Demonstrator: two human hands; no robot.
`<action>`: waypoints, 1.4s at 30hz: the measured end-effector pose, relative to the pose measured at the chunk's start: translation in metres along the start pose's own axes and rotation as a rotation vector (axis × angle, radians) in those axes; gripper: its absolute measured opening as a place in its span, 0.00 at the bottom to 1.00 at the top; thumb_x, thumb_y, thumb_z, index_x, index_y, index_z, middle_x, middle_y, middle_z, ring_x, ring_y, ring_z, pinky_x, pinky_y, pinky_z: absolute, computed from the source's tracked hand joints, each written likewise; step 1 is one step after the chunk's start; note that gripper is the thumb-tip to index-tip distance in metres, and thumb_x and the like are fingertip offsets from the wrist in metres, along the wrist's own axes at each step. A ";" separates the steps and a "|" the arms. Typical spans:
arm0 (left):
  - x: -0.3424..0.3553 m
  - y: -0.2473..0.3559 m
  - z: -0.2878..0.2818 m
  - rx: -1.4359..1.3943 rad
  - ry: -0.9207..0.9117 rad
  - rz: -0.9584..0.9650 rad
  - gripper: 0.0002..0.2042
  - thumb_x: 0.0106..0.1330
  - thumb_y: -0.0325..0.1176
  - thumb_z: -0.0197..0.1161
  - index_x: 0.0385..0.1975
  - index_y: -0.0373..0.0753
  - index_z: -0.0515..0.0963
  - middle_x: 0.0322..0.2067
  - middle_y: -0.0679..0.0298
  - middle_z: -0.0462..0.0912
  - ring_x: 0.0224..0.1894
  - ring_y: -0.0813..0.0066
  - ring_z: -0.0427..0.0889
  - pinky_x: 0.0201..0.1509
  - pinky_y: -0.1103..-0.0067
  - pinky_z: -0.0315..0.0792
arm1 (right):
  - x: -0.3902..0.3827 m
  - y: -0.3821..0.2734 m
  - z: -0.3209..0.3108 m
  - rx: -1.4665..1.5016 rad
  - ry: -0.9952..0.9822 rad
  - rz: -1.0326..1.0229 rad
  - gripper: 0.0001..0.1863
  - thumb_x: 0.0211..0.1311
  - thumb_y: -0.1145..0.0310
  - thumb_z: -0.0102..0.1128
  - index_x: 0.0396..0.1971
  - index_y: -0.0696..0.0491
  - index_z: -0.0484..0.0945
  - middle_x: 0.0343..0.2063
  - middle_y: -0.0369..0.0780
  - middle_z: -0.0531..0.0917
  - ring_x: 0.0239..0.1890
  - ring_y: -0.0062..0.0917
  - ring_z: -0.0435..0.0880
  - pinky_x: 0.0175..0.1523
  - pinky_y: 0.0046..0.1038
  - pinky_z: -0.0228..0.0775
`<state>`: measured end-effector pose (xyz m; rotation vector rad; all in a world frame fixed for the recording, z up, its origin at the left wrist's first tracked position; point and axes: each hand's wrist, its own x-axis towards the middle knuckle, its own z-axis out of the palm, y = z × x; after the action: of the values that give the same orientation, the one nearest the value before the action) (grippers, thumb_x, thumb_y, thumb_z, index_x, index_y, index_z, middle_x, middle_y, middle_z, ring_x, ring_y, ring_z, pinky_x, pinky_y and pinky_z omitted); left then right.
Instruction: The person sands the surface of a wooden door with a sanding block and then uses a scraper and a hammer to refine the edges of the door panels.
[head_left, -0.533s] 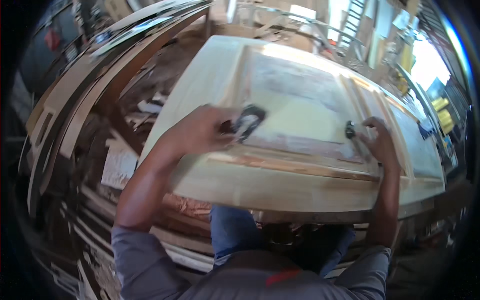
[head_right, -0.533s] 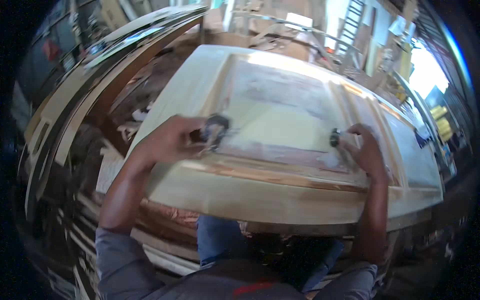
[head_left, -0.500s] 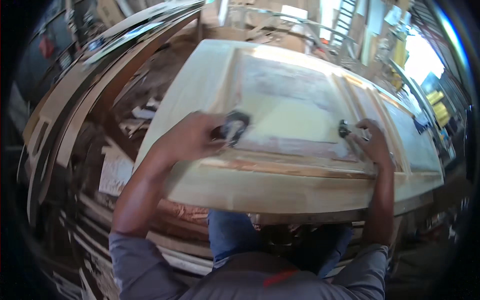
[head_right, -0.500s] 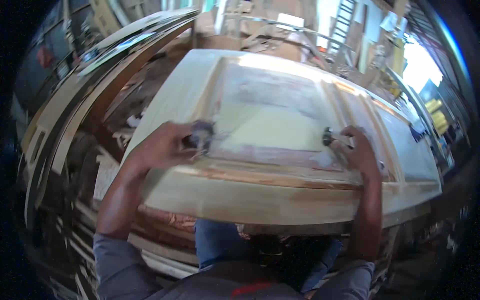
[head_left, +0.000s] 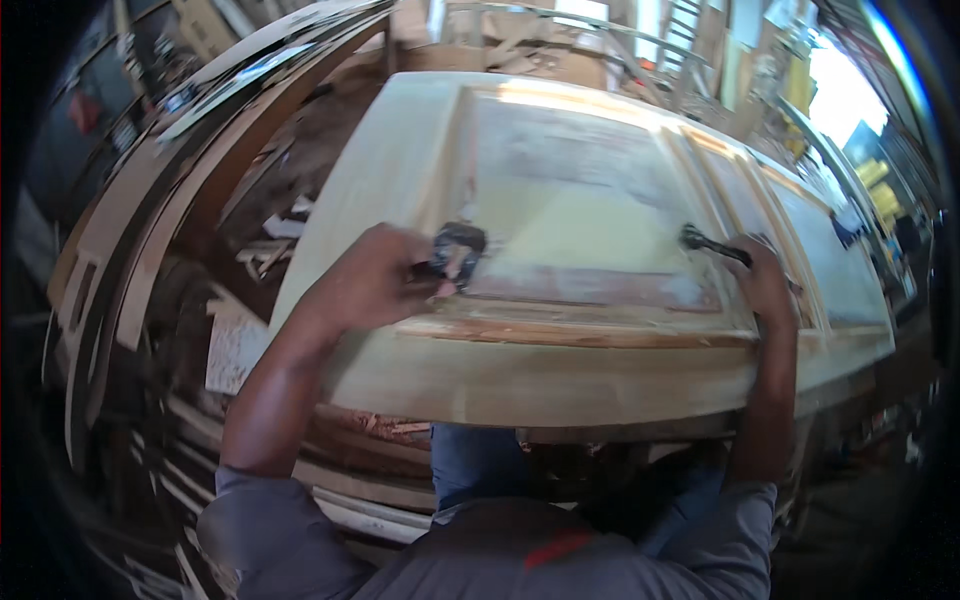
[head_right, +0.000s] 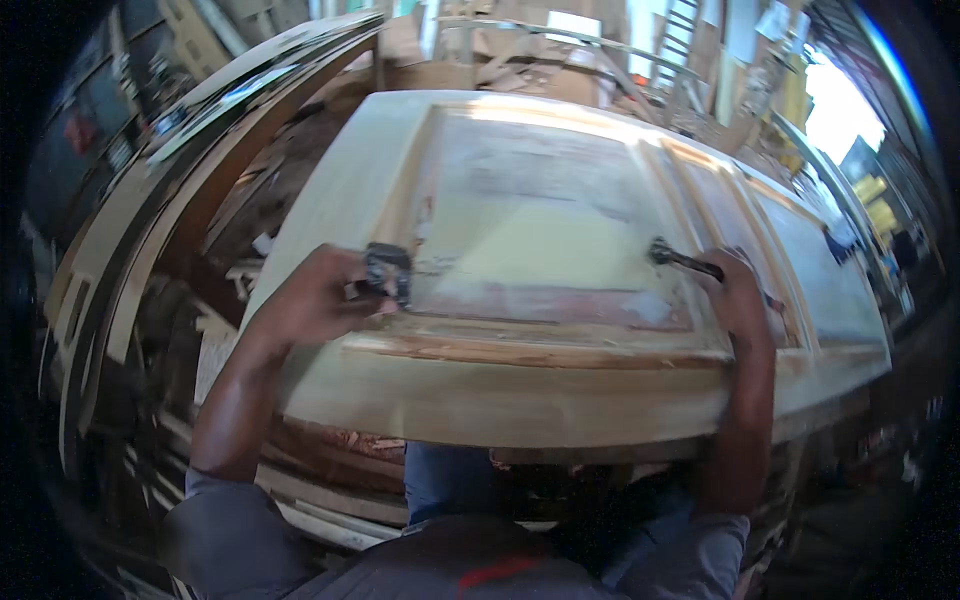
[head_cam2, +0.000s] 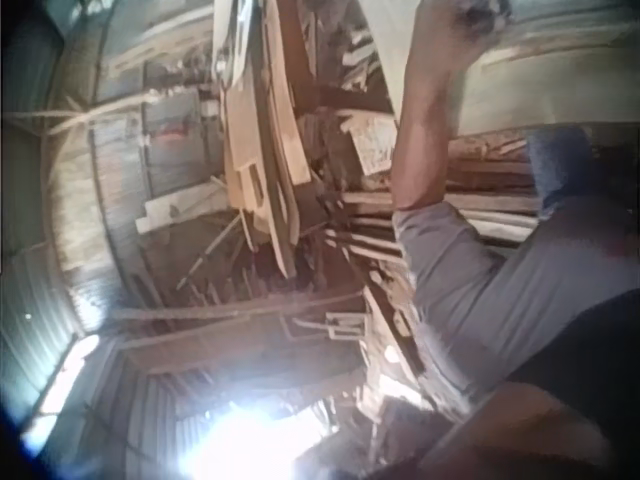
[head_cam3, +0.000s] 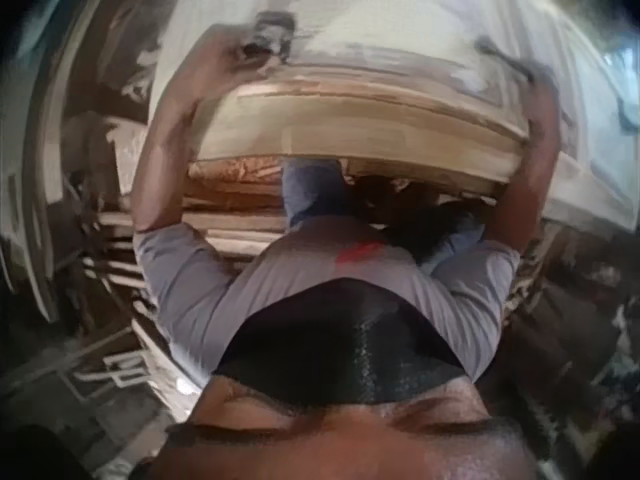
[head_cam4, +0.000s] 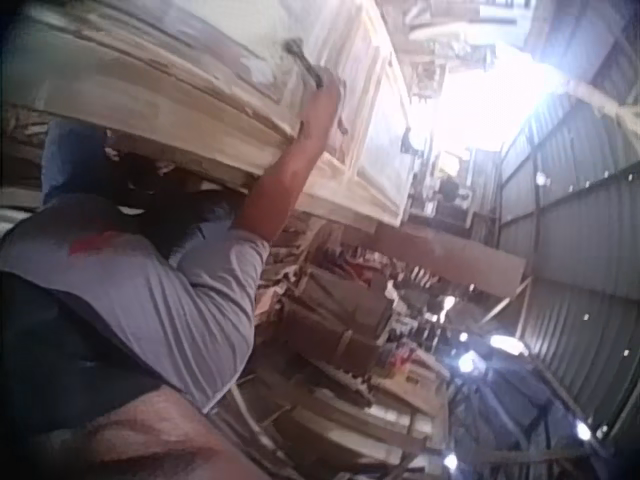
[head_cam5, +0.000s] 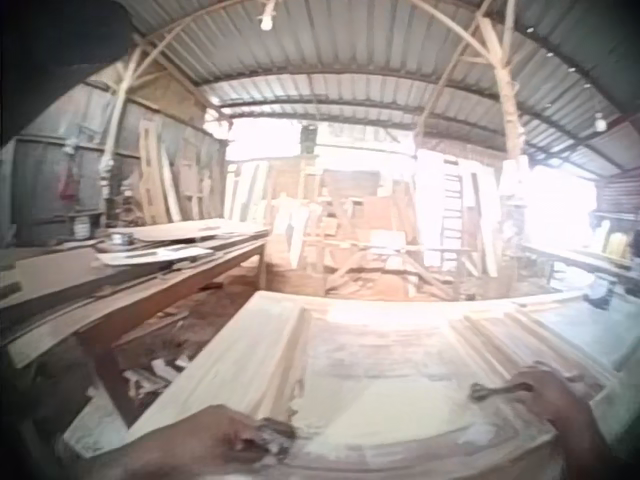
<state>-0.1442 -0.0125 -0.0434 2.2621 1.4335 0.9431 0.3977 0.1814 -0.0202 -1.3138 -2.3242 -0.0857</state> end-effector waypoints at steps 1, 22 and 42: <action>0.001 -0.002 0.000 0.011 0.023 0.062 0.10 0.62 0.31 0.80 0.36 0.35 0.85 0.29 0.43 0.83 0.30 0.36 0.77 0.36 0.61 0.75 | 0.000 0.004 -0.001 0.059 0.036 0.042 0.13 0.66 0.73 0.73 0.49 0.59 0.87 0.44 0.47 0.88 0.49 0.37 0.87 0.58 0.37 0.77; -0.005 0.004 0.005 -0.217 0.048 -0.162 0.08 0.62 0.26 0.78 0.39 0.34 0.87 0.29 0.45 0.85 0.27 0.50 0.74 0.38 0.66 0.77 | 0.065 -0.267 -0.029 0.464 0.045 -0.511 0.22 0.79 0.70 0.62 0.69 0.52 0.84 0.49 0.48 0.91 0.49 0.30 0.89 0.59 0.31 0.78; -0.001 0.004 0.002 -0.175 -0.053 -0.186 0.07 0.66 0.27 0.78 0.40 0.33 0.88 0.26 0.57 0.87 0.30 0.79 0.78 0.39 0.71 0.76 | 0.066 -0.271 -0.033 0.674 0.238 -0.468 0.23 0.79 0.73 0.63 0.71 0.48 0.84 0.32 0.35 0.84 0.34 0.17 0.75 0.45 0.22 0.70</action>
<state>-0.1407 -0.0154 -0.0430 1.9766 1.4483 0.9051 0.1583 0.0785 0.0833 -0.4028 -2.1223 0.3449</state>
